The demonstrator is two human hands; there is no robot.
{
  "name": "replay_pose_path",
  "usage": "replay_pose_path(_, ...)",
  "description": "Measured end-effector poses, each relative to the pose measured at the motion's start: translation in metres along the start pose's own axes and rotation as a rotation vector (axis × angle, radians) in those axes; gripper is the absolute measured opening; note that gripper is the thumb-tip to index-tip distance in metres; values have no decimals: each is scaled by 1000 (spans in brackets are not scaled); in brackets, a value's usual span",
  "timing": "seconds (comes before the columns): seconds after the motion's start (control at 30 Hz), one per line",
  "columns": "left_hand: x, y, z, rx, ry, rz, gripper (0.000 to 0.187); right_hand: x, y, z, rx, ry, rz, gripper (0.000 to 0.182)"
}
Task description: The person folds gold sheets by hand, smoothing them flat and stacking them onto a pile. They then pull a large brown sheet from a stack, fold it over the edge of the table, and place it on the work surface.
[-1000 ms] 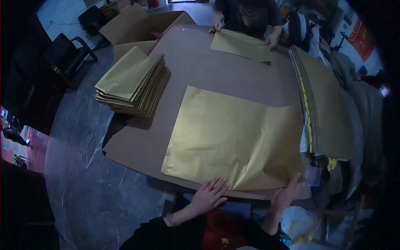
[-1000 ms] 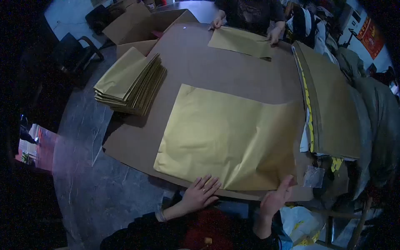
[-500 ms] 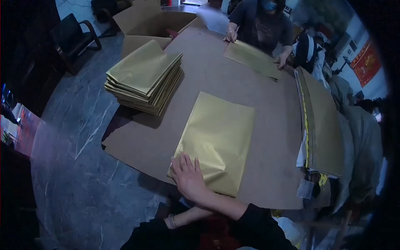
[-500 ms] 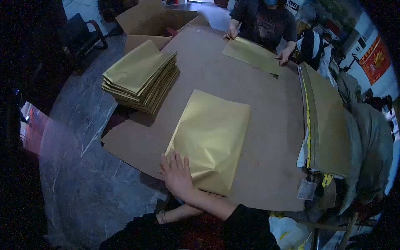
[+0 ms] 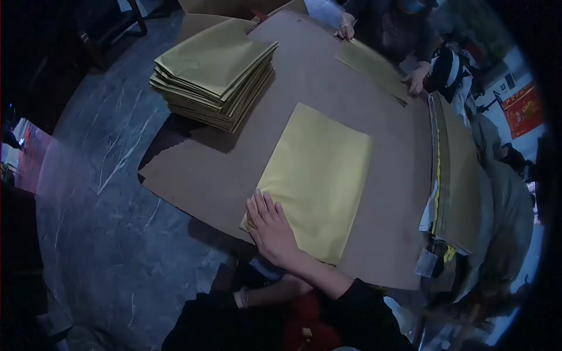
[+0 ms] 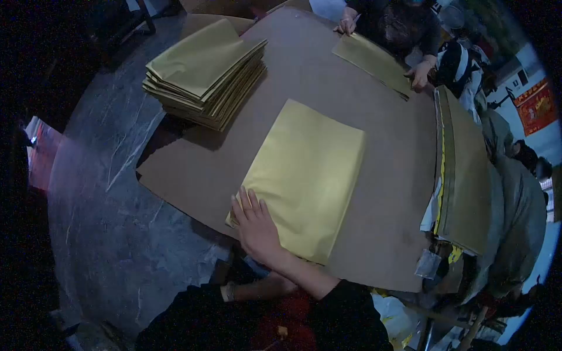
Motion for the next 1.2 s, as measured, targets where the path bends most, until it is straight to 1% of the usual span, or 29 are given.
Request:
replay_pose_path(0.17,0,6,-4,-24,-329,-271,39,-6,-1,1,-8,20,-45,61)
replay_pose_path(0.2,4,7,-7,-16,-333,-266,39,-6,-2,2,-8,23,-61,62)
replay_pose_path(0.23,9,8,-9,-3,-224,-262,38,-7,-1,1,-6,27,-75,62)
replay_pose_path(0.27,15,9,-13,17,-119,-256,37,-8,0,1,-13,18,-82,67)
replay_pose_path(0.3,9,8,-10,42,-129,-252,37,-10,-1,2,-15,38,-64,67)
replay_pose_path(0.33,-3,11,-4,35,-238,-241,37,-11,-1,1,-20,20,-77,69)
replay_pose_path(0.37,12,17,-12,33,-348,-238,37,-10,0,0,-20,7,-86,72)
replay_pose_path(0.4,27,19,-21,28,-761,-261,35,-5,0,1,-21,19,-83,76)
replay_pose_path(0.43,34,19,-22,57,-767,-277,35,-8,0,-1,-32,46,-74,76)
replay_pose_path(0.5,40,16,-27,33,-659,-286,32,-9,1,-1,-57,67,-41,77)
replay_pose_path(0.53,48,15,-28,55,-660,-222,30,-10,0,-2,-54,51,-38,77)
replay_pose_path(0.57,57,11,-27,80,-664,-232,30,-10,0,-2,-48,32,-38,77)
replay_pose_path(0.63,78,-4,-28,-445,69,-182,28,-11,-1,-3,-32,50,-55,77)
replay_pose_path(0.67,94,-10,-31,-432,69,-183,28,-12,0,-4,-31,34,-64,77)
replay_pose_path(0.7,112,-17,-37,-439,156,-185,27,-13,-1,-4,-32,17,-73,77)
replay_pose_path(0.73,122,-23,-39,-449,244,-188,26,-13,-2,-5,-12,32,-95,77)
replay_pose_path(0.77,125,-30,-36,-442,244,-188,26,-13,-2,-6,-9,38,-91,77)
replay_pose_path(0.83,132,-42,-29,-273,458,-652,26,-15,-2,-6,-3,13,-91,77)
replay_pose_path(0.87,134,-45,-25,-266,459,-651,26,-18,-1,-8,11,-3,-123,76)
replay_pose_path(0.93,140,-48,-19,-146,452,-802,28,-16,-3,-8,7,19,-95,77)
replay_pose_path(1.03,140,-50,-16,-96,541,-764,29,-8,-2,-7,6,38,-65,77)
replay_pose_path(1.13,137,-52,-15,-59,550,-714,28,-6,-5,-8,36,-12,-69,75)
replay_pose_path(1.2,135,-50,-14,-60,558,-726,28,-7,-6,-8,36,-10,-67,75)
Point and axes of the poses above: each hand's wrist, its own y-axis towards the middle knuckle, its own x-axis out of the back of the hand, z = x × y, the point moved 1 cm from there along y, towards the middle knuckle, and after that the axes turned 3 degrees about -y, right-handed, at the moved point
